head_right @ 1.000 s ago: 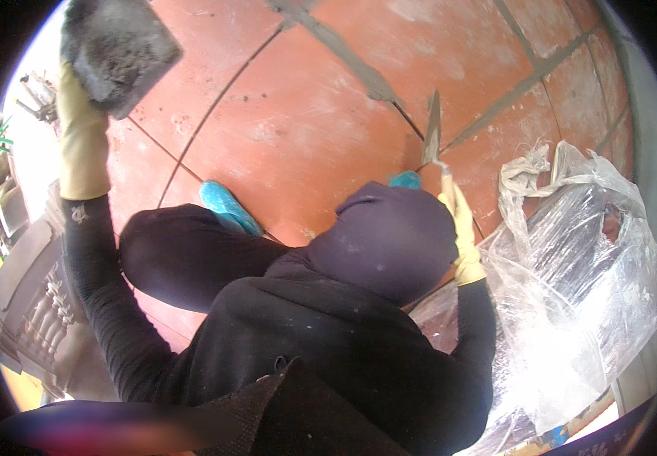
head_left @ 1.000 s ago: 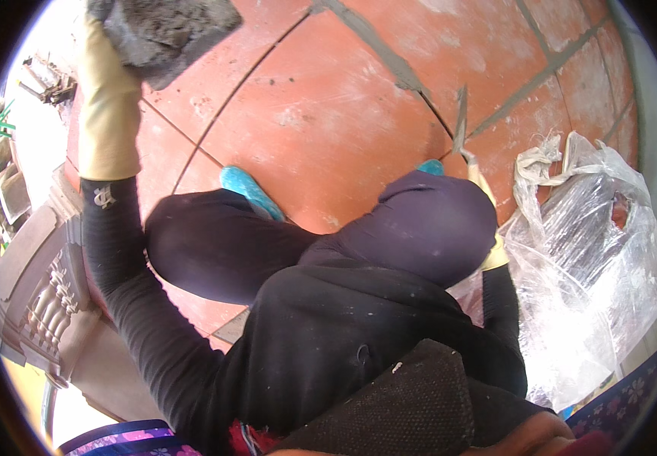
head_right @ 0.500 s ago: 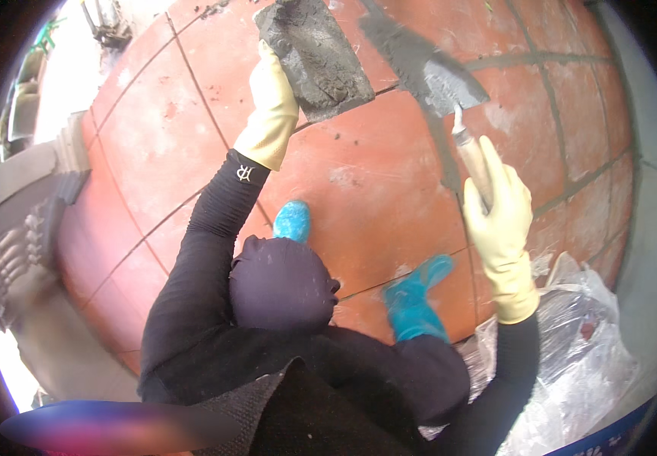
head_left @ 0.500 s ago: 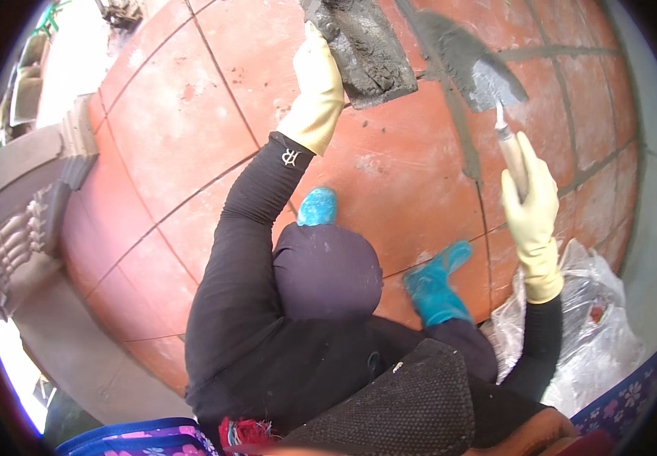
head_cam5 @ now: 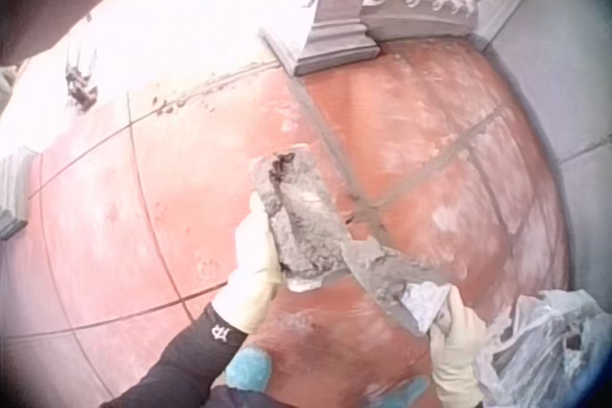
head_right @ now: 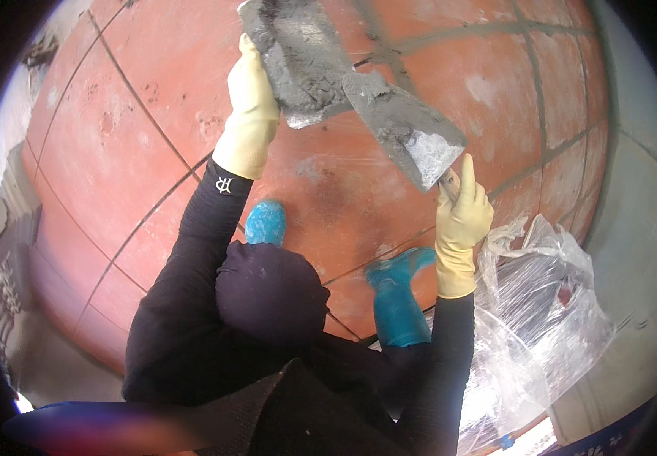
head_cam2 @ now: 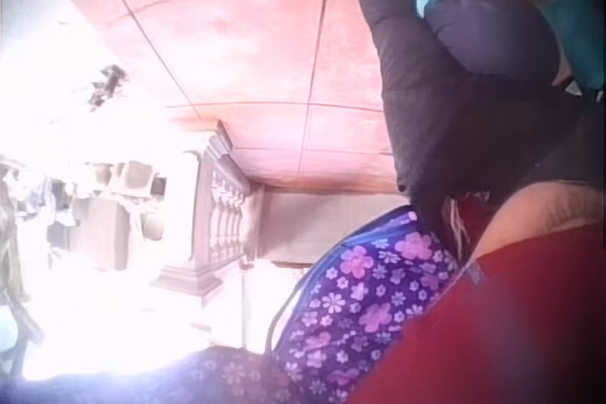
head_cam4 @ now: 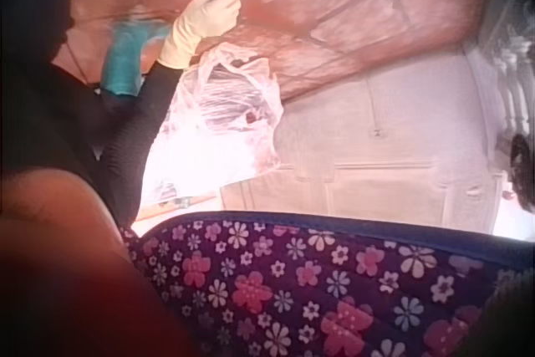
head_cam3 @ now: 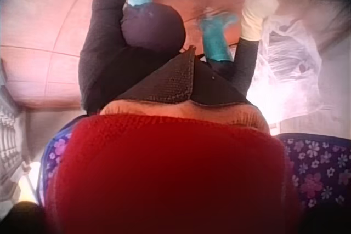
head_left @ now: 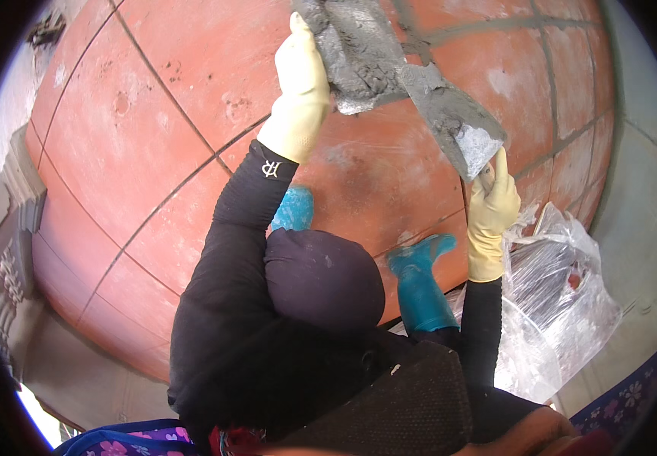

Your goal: The person applies grout to the joints between red floor tiles using a trowel and a smaller tool. They scoop grout from a hawk and press it into the gaps, smoothing the surface as they work.

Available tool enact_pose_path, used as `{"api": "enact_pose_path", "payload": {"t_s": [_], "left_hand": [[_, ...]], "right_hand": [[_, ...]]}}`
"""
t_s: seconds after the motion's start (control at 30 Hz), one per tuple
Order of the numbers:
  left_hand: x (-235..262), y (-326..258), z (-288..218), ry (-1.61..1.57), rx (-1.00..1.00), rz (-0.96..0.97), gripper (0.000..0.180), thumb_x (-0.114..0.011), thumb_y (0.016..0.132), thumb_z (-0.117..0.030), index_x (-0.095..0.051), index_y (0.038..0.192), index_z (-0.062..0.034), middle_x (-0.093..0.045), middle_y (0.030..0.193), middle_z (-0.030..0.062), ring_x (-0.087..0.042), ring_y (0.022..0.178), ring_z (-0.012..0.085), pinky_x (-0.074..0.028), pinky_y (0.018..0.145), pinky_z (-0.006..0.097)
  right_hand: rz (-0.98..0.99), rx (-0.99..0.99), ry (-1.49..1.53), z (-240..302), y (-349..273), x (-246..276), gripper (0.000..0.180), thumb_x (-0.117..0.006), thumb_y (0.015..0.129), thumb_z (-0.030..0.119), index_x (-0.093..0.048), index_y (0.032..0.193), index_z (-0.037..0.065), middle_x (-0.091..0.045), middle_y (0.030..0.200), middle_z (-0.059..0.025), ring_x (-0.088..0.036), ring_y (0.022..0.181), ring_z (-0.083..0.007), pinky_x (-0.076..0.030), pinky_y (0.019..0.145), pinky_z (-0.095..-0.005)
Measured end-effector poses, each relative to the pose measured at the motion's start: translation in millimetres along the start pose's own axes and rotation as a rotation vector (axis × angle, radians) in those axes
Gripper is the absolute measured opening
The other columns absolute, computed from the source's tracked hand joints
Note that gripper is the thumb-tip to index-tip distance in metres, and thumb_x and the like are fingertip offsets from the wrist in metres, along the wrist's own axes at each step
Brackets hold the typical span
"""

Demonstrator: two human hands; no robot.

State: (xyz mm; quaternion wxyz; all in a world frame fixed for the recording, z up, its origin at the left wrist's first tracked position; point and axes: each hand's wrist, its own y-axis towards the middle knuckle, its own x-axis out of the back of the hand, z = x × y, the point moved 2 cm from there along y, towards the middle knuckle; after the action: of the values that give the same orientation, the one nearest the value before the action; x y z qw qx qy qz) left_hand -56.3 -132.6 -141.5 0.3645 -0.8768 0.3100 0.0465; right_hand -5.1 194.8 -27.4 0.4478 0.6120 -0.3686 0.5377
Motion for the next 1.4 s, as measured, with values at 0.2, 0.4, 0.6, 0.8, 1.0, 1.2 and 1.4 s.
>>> {"api": "enact_pose_path", "payload": {"t_s": [0.2,0.4,0.6,0.8,1.0,1.2,1.4], "left_hand": [[24.8,4.1,-7.1,0.209,0.043,-0.056,0.051,-0.045,0.104,-0.051,-0.066,0.089,-0.0064,-0.046,0.069,-0.0033,-0.043,0.064,0.0108,-0.04,0.062,0.029],[30.2,-0.7,-8.5,0.133,-0.007,-0.176,0.054,-0.047,0.104,-0.05,-0.053,0.068,-0.0094,-0.033,0.061,-0.0052,-0.033,0.058,0.0103,-0.033,0.056,0.03],[46.7,8.6,-4.1,0.216,-0.121,-0.222,0.055,-0.047,0.104,-0.051,-0.058,0.073,-0.0063,-0.04,0.062,-0.004,-0.035,0.06,0.01,-0.033,0.058,0.029],[39.2,15.4,-4.6,0.177,-0.176,-0.118,0.056,-0.043,0.105,-0.05,-0.062,0.08,-0.0044,-0.043,0.066,-0.0039,-0.038,0.062,0.0102,-0.037,0.061,0.028],[32.6,9.2,0.7,0.267,-0.07,0.019,0.053,-0.044,0.106,-0.049,-0.065,0.084,-0.0057,-0.042,0.065,-0.0045,-0.041,0.062,0.0097,-0.04,0.062,0.027],[18.2,-7.9,8.2,0.212,-0.077,0.064,0.056,-0.047,0.104,-0.046,-0.052,0.066,-0.0055,-0.043,0.062,-0.0029,-0.038,0.06,0.0107,-0.035,0.058,0.031],[18.1,-22.6,13.4,0.126,-0.087,0.056,0.053,-0.048,0.104,-0.045,-0.052,0.067,-0.0063,-0.044,0.062,-0.0031,-0.037,0.06,0.0099,-0.034,0.057,0.03]], "right_hand": [[0.039,0.116,0.047,8.0,20.7,-11.7,0.06,-0.078,0.081,0.014,-0.06,0.137,0.017,-0.062,0.085,-0.011,-0.064,0.073,-0.0303,-0.051,0.067,-0.0419],[0.105,0.148,0.14,24.8,35.0,-22.9,0.061,-0.081,0.076,0.014,-0.063,0.135,0.021,-0.063,0.088,-0.0092,-0.064,0.077,-0.0294,-0.051,0.069,-0.042],[0.27,0.049,0.419,68.2,26.4,-61.0,0.062,-0.078,0.075,0.005,-0.063,0.134,0.018,-0.062,0.097,-0.0106,-0.064,0.086,-0.0324,-0.052,0.078,-0.0435],[0.301,-0.139,0.741,73.8,3.4,-85.8,0.047,-0.074,0.086,0.007,-0.062,0.132,0.011,-0.063,0.1,-0.0108,-0.065,0.091,-0.0262,-0.052,0.08,-0.0359],[0.23,-0.196,0.688,66.8,-20.3,-79.8,0.048,-0.074,0.085,0.005,-0.063,0.131,0.012,-0.063,0.1,-0.0105,-0.065,0.092,-0.0264,-0.052,0.08,-0.036],[0.101,-0.322,0.643,53.5,-38.8,-55.6,0.052,-0.073,0.085,0.002,-0.061,0.134,0.015,-0.061,0.107,-0.0112,-0.064,0.096,-0.0261,-0.051,0.085,-0.0365],[0.158,-0.382,0.654,40.0,-47.4,-54.0,0.052,-0.072,0.087,0.003,-0.059,0.137,0.013,-0.061,0.111,-0.0113,-0.062,0.107,-0.0241,-0.05,0.093,-0.0341]]}}
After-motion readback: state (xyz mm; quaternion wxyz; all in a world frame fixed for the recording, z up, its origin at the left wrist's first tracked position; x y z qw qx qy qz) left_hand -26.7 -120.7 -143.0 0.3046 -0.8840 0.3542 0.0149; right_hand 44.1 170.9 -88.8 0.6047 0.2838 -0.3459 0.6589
